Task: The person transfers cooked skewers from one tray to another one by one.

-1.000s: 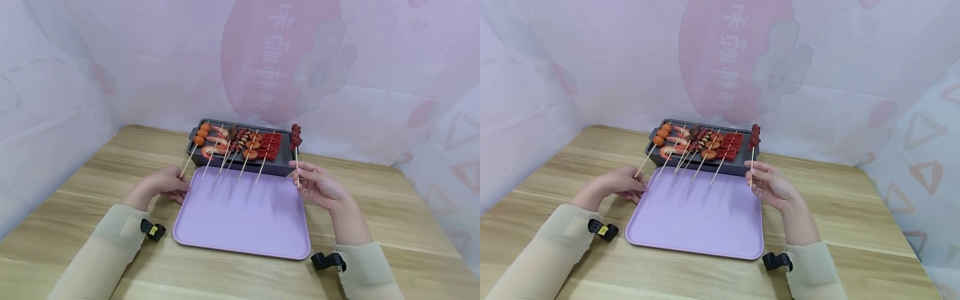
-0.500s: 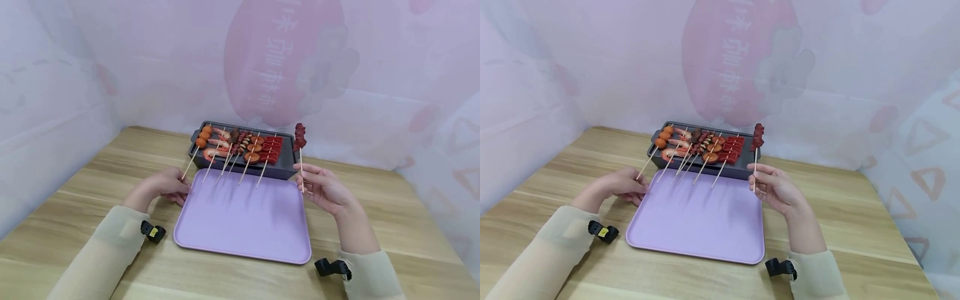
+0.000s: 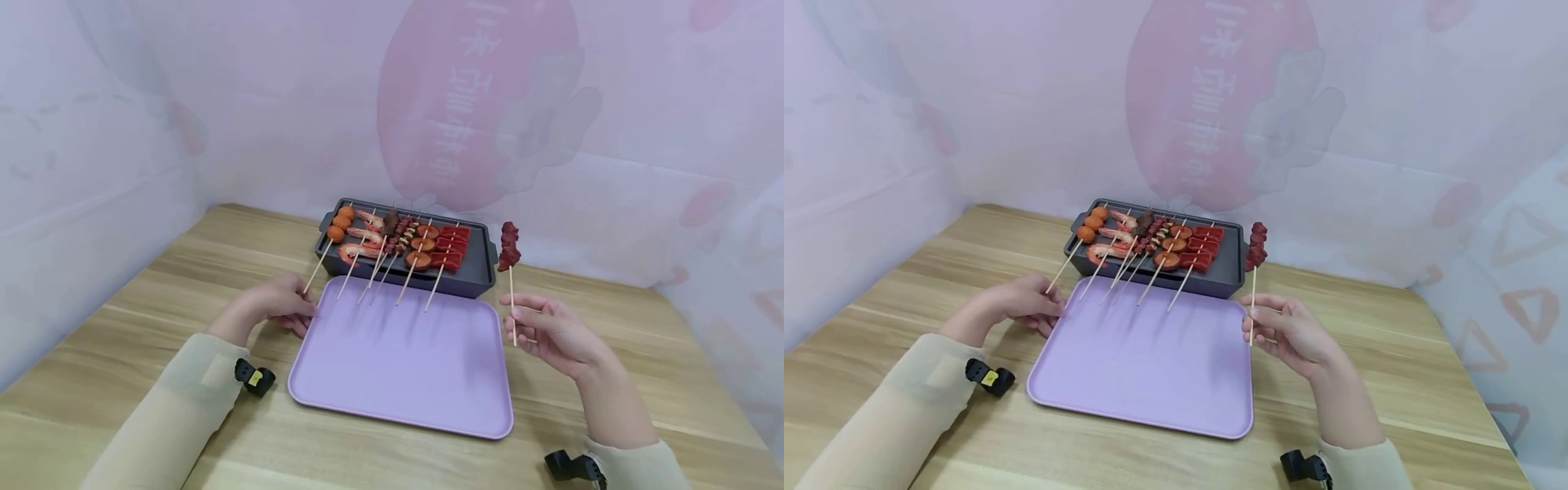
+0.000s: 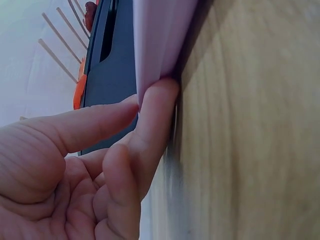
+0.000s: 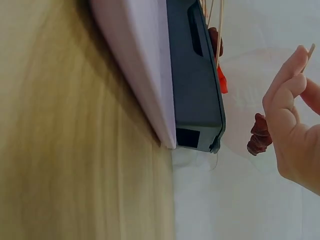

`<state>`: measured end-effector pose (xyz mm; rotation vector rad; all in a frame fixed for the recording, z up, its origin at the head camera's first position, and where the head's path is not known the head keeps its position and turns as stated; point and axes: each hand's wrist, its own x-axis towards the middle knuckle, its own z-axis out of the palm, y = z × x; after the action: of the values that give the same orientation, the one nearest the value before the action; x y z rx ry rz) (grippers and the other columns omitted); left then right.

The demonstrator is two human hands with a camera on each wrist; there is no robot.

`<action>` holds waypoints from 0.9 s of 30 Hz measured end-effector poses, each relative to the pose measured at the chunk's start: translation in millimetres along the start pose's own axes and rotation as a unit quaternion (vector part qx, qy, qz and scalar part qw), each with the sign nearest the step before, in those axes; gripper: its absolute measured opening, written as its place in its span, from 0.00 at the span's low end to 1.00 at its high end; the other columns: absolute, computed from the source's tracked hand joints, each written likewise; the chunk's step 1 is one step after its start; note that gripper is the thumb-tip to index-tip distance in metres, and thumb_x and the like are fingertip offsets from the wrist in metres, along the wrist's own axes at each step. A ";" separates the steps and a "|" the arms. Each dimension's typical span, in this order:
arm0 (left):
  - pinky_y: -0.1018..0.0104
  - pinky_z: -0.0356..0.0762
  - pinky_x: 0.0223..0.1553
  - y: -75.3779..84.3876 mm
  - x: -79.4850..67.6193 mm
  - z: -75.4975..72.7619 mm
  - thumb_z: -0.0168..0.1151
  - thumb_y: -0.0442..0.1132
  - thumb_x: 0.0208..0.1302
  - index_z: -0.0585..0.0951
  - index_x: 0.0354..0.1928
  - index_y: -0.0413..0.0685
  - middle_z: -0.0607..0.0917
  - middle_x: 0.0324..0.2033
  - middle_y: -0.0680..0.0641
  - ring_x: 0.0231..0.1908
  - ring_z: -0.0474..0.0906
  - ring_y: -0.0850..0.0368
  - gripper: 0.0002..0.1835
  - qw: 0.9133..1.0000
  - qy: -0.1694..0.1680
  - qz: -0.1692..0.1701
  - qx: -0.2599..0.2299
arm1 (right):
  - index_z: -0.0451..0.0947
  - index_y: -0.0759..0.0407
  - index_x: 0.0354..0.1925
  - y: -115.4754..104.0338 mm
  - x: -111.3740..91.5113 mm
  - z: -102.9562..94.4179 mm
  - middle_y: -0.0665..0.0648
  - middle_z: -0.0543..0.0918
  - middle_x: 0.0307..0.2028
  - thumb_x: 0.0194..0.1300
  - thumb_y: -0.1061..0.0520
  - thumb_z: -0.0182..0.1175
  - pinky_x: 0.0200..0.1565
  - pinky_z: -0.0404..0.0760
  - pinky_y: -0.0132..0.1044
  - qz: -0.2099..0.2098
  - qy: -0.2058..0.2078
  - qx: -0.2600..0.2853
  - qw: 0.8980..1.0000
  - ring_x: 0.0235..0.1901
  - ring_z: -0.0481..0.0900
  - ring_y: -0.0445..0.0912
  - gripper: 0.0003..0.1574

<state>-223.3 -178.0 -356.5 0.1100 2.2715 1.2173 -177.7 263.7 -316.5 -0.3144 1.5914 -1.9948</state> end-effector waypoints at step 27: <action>0.73 0.82 0.21 0.8 -0.7 -2.5 0.59 0.31 0.68 0.78 0.30 0.33 0.85 0.16 0.47 0.18 0.83 0.61 0.08 0.999 0.002 -0.031 -0.013 | 0.73 0.62 0.52 31.3 -43.1 -6.6 0.55 0.89 0.38 0.74 0.67 0.49 0.45 0.87 0.34 0.103 -0.068 -0.066 0.990 0.37 0.88 0.45 0.12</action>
<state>-224.1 -179.6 -354.4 0.0275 2.2434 1.2160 -137.3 288.8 -341.1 -0.3166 1.6046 -1.6818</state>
